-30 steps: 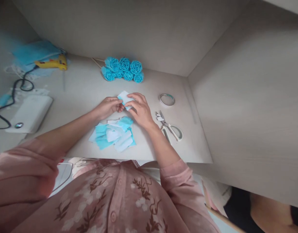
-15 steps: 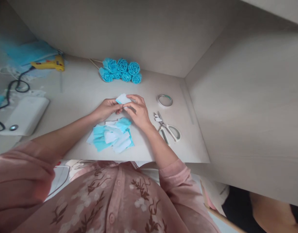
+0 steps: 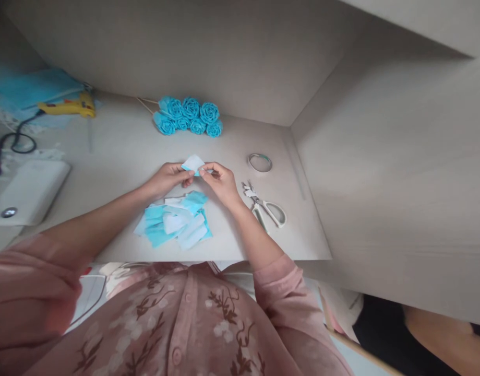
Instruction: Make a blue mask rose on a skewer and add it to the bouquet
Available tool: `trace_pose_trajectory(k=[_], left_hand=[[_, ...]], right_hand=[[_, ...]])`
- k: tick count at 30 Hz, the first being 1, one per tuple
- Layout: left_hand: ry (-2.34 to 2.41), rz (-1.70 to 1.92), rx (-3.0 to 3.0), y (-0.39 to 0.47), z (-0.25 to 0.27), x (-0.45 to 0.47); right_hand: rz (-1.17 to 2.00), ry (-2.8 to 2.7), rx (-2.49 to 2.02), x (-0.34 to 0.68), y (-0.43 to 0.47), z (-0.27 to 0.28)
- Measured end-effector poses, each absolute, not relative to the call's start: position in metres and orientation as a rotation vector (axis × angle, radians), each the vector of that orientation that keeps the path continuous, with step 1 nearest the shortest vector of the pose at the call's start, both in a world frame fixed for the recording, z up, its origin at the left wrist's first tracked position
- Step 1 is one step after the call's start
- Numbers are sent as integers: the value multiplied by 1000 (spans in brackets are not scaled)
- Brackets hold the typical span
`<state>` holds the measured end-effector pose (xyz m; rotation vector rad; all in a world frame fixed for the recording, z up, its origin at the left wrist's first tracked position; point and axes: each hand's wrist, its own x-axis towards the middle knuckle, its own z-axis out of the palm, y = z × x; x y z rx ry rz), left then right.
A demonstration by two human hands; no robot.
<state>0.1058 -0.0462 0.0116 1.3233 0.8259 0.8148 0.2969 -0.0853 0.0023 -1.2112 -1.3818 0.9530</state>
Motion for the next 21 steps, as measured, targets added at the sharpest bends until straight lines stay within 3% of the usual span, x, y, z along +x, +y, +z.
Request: trace_pose_trajectory(k=[21], left_hand=[[710, 928, 1162, -44, 11, 105]], right_hand=[[1168, -1294, -1078, 295, -85, 5]])
